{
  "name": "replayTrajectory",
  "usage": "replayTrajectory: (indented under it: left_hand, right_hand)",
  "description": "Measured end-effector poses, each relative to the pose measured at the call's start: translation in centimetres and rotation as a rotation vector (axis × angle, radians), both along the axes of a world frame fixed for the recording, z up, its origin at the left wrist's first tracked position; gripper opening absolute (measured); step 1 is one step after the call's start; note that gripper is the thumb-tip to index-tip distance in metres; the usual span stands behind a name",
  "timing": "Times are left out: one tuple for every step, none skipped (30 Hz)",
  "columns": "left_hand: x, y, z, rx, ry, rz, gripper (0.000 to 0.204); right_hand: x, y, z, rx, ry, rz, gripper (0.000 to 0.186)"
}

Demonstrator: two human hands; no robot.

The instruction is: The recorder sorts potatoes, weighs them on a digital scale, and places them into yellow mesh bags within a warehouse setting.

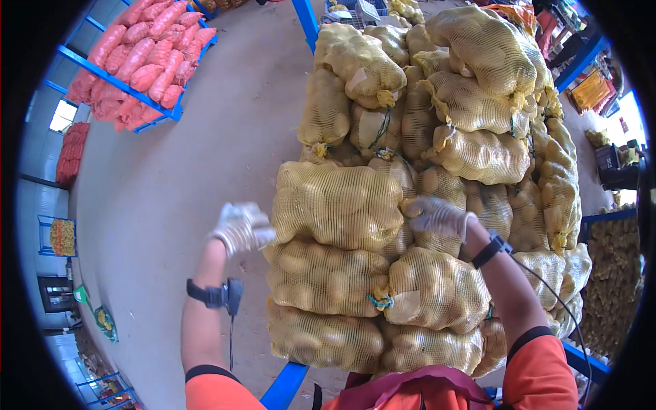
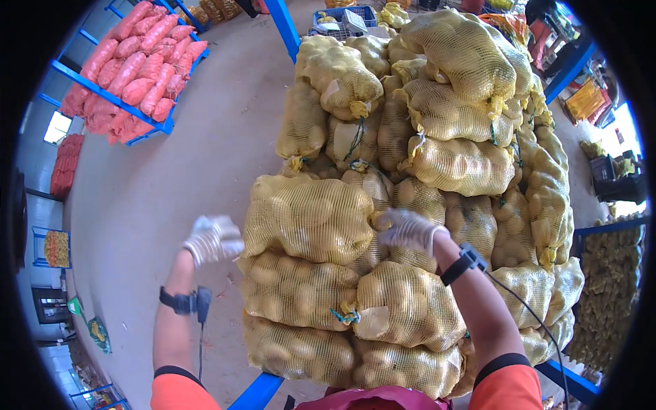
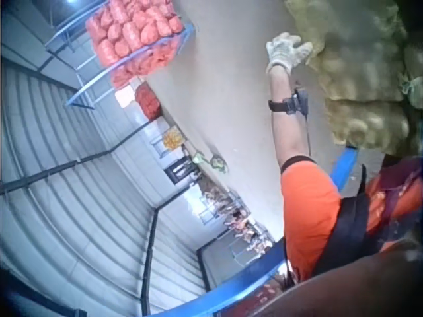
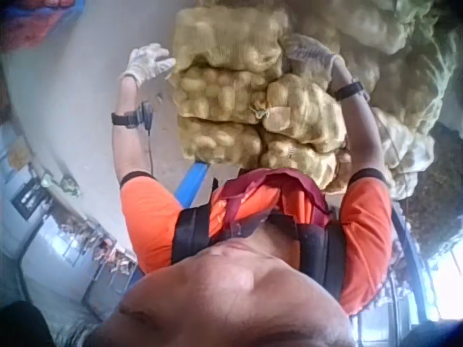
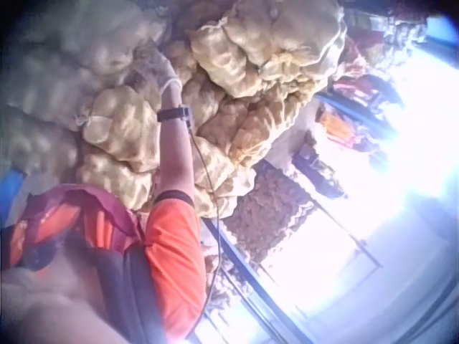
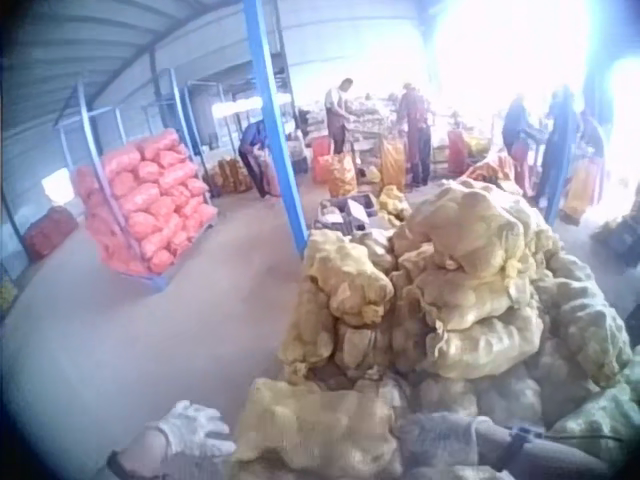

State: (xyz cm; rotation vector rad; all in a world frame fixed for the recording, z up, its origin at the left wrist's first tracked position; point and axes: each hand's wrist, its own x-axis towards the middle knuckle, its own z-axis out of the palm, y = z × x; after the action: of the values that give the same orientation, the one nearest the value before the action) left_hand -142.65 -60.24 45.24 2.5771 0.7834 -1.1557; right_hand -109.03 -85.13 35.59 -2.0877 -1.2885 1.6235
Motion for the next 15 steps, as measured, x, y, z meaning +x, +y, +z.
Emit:
replayTrajectory:
  left_hand:
    - [1.2, 0.7, -0.6, 0.177, -0.362, 0.092, 0.063]
    - [1.9, 1.7, -2.5, 0.424, -0.716, 0.08, 0.062]
    - [3.8, 2.5, -3.2, 0.418, -0.873, 0.11, 0.06]
    - [5.0, 3.4, -6.0, 0.356, -0.941, 0.161, 0.066]
    - [5.2, 3.6, -7.9, 0.347, -0.942, 0.156, 0.066]
    - [5.8, 3.2, -9.3, 0.193, -0.832, 0.189, 0.062]
    - [6.3, 2.4, -11.0, 0.037, -0.714, 0.222, 0.058]
    - [6.2, 0.9, -10.9, 0.114, -0.692, 0.126, 0.053]
    - [5.2, -0.7, -9.9, 0.19, -0.675, 0.025, 0.049]
    - [4.2, -1.0, -9.6, 0.292, -0.61, 0.054, 0.046]
    - [4.9, -1.4, -11.2, 0.359, -0.558, 0.082, 0.044]
    - [5.4, -2.0, -11.2, 0.336, -0.564, 0.054, 0.044]
    - [6.3, -2.0, -11.1, 0.414, -0.582, 0.046, 0.044]
    - [7.6, -2.0, -11.1, 0.497, -0.603, 0.041, 0.045]
    - [7.9, -2.3, -11.0, 0.503, -0.61, 0.023, 0.045]
  right_hand:
    - [1.0, 0.8, 0.5, 0.159, -0.036, -0.22, 0.058]
    - [0.5, 2.0, 1.1, 0.334, -0.054, -0.425, 0.056]
    - [-1.0, 4.0, 0.5, 0.492, 0.108, -0.501, 0.056]
    - [-2.7, 6.2, -0.9, 0.653, 0.266, -0.58, 0.057]
    - [-4.0, 7.7, -2.8, 0.622, 0.138, -0.433, 0.059]
    - [-4.8, 8.4, -3.9, 0.585, -0.001, -0.289, 0.062]
    - [-5.8, 8.4, -4.1, 0.571, -0.069, -0.29, 0.064]
    - [-6.0, 7.3, -4.1, 0.547, -0.17, -0.316, 0.065]
    - [-6.3, 6.0, -3.9, 0.653, -0.303, -0.228, 0.064]
    - [-7.6, 6.0, -2.6, 0.734, -0.316, -0.226, 0.062]
    - [-7.7, 6.2, -1.5, 0.668, -0.331, -0.268, 0.06]
    - [-7.7, 7.1, -2.4, 0.681, -0.363, -0.339, 0.059]
    - [-7.1, 8.0, -1.1, 0.558, -0.361, -0.313, 0.059]
    - [-6.3, 8.2, -1.8, 0.559, -0.378, -0.329, 0.06]
    - [-6.0, 7.9, -2.7, 0.552, -0.391, -0.351, 0.06]
